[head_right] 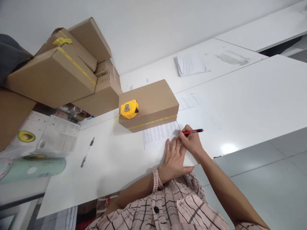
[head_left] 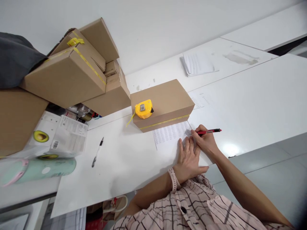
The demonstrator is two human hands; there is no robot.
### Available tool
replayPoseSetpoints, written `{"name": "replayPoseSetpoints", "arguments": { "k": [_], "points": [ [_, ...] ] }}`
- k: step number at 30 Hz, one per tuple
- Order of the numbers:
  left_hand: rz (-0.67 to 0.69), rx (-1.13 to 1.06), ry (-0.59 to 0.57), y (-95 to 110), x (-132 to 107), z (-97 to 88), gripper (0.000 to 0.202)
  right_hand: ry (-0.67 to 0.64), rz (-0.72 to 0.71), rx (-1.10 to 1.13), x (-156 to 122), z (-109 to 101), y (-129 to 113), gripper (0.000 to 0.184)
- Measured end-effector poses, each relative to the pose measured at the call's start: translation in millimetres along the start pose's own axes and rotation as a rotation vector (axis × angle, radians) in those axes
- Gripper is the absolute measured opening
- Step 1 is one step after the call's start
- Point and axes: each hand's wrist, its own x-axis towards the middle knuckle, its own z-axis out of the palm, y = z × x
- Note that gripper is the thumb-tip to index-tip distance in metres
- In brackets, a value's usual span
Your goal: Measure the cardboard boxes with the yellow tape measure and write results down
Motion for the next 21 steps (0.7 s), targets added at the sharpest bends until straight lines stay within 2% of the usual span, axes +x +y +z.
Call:
{"name": "replayPoseSetpoints", "arguments": {
  "k": [7, 13, 21],
  "points": [
    [0.006, -0.006, 0.034, -1, -1, 2.5, 0.106, -0.001, -0.051, -0.061, -1, -1, -2, 0.032],
    [0.007, 0.020, 0.011, 0, 0, 1.2, 0.104, 0.005, -0.054, -0.076, 1, 1, -1, 0.037],
    [0.007, 0.003, -0.007, 0, 1, -0.4, 0.103, -0.007, -0.049, -0.075, 1, 2, 7, 0.035]
  ]
}}
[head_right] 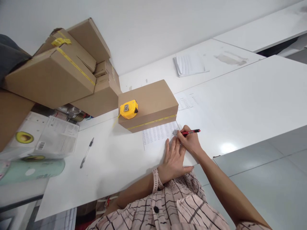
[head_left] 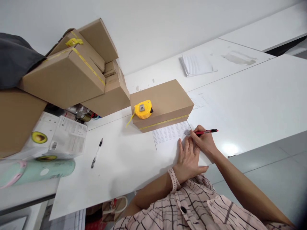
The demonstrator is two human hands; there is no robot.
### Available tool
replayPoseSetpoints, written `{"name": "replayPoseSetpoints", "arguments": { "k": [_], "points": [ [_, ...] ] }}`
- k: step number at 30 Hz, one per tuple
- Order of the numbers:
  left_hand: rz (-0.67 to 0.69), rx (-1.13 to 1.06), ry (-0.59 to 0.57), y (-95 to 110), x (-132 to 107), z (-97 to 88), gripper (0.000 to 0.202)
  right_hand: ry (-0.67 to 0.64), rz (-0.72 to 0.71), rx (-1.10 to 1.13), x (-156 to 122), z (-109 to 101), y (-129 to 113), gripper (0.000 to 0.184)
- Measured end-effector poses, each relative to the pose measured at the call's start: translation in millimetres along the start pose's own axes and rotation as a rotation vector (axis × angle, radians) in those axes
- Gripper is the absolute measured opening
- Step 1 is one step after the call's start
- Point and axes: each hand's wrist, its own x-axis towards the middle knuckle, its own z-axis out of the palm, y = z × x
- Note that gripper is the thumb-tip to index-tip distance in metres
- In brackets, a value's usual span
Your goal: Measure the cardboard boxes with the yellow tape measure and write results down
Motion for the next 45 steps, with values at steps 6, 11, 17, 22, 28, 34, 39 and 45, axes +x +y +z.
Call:
{"name": "replayPoseSetpoints", "arguments": {
  "k": [6, 11, 17, 22, 28, 34, 39, 45],
  "points": [
    [0.001, -0.003, 0.028, 0, -1, 3.5, 0.104, 0.021, 0.004, 0.004, -1, -1, -7, 0.033],
    [0.000, 0.005, 0.038, 0, -1, 4.7, 0.104, 0.014, 0.015, 0.013, 0, -2, -10, 0.032],
    [0.000, 0.008, 0.018, 0, -1, 2.1, 0.103, 0.031, 0.029, 0.039, 0, -1, -8, 0.033],
    [0.002, 0.015, 0.024, -1, -1, 2.9, 0.102, 0.053, 0.040, 0.040, 1, -1, -9, 0.032],
    [0.002, 0.021, 0.015, 0, -1, 2.4, 0.103, 0.038, 0.051, 0.051, 1, -1, -9, 0.031],
    [0.001, 0.021, 0.022, 0, -1, 2.1, 0.101, 0.028, 0.068, 0.081, 1, -1, -8, 0.029],
    [0.001, 0.016, 0.019, 0, -1, 1.8, 0.101, 0.052, 0.106, 0.090, 1, -1, -6, 0.026],
    [0.008, 0.013, 0.023, -1, -2, 1.0, 0.099, 0.067, 0.080, 0.065, 2, -1, -7, 0.028]
  ]
}}
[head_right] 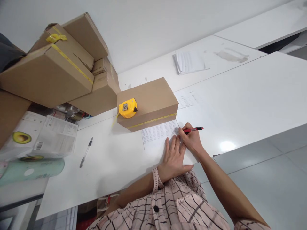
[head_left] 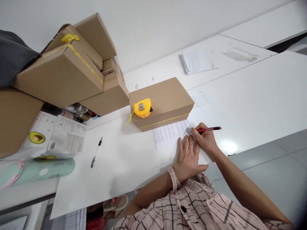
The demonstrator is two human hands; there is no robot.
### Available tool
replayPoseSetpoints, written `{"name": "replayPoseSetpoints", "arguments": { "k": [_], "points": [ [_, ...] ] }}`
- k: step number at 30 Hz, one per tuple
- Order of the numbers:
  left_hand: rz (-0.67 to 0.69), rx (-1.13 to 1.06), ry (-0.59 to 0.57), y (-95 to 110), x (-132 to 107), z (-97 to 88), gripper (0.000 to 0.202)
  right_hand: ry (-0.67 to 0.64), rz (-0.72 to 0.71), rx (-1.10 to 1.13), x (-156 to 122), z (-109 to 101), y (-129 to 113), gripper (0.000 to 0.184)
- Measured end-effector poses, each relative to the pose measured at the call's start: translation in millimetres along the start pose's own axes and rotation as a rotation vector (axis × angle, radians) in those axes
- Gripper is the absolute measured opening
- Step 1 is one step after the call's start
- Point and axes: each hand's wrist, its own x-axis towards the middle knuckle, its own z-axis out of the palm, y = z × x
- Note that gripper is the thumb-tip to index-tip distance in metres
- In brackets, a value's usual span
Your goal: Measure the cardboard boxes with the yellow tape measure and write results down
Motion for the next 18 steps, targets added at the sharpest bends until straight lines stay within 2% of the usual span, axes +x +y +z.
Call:
{"name": "replayPoseSetpoints", "arguments": {
  "k": [18],
  "points": [
    [0.002, 0.015, 0.010, 0.0, 0.4, 2.1, 0.101, -0.004, 0.009, -0.001, -0.1, -0.1, -0.1, 0.026]
  ]
}}
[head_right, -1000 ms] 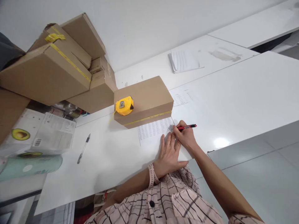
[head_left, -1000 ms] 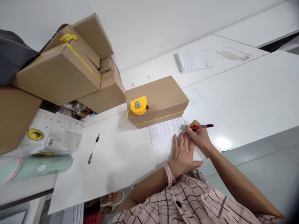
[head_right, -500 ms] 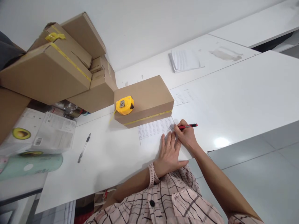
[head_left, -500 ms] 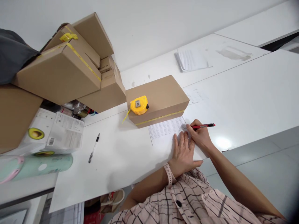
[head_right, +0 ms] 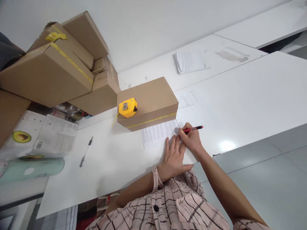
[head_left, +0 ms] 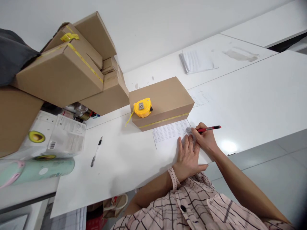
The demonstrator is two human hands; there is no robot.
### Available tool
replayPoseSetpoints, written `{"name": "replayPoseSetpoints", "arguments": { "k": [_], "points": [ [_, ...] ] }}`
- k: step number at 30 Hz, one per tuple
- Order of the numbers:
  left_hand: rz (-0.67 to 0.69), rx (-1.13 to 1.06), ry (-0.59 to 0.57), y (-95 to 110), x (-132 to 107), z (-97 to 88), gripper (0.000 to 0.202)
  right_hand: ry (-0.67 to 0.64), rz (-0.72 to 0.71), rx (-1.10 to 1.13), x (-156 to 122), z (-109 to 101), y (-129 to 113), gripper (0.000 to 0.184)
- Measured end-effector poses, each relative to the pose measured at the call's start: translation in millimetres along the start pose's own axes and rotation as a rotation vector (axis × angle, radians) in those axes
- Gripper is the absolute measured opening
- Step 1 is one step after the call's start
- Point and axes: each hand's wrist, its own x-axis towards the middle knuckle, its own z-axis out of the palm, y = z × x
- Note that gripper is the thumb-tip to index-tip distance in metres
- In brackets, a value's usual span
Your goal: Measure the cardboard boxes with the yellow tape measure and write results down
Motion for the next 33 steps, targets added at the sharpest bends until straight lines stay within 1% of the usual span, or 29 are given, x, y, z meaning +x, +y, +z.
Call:
{"name": "replayPoseSetpoints", "arguments": {
  "k": [10, 20, 26, 33],
  "points": [
    [0.004, -0.001, 0.011, -0.6, 1.1, 2.6, 0.098, 0.014, -0.002, -0.014, 0.9, 0.1, 1.0, 0.026],
    [0.004, -0.003, -0.017, -0.1, 0.3, -0.6, 0.098, 0.053, 0.006, -0.030, -0.1, -1.3, -3.1, 0.024],
    [0.008, 0.003, -0.022, -0.5, 0.4, -1.8, 0.097, 0.042, -0.005, -0.030, 0.8, -1.2, 0.0, 0.028],
    [0.008, 0.014, -0.006, -0.8, -0.3, -1.0, 0.096, 0.040, 0.021, -0.040, -0.3, -1.0, 1.7, 0.026]
  ]
}}
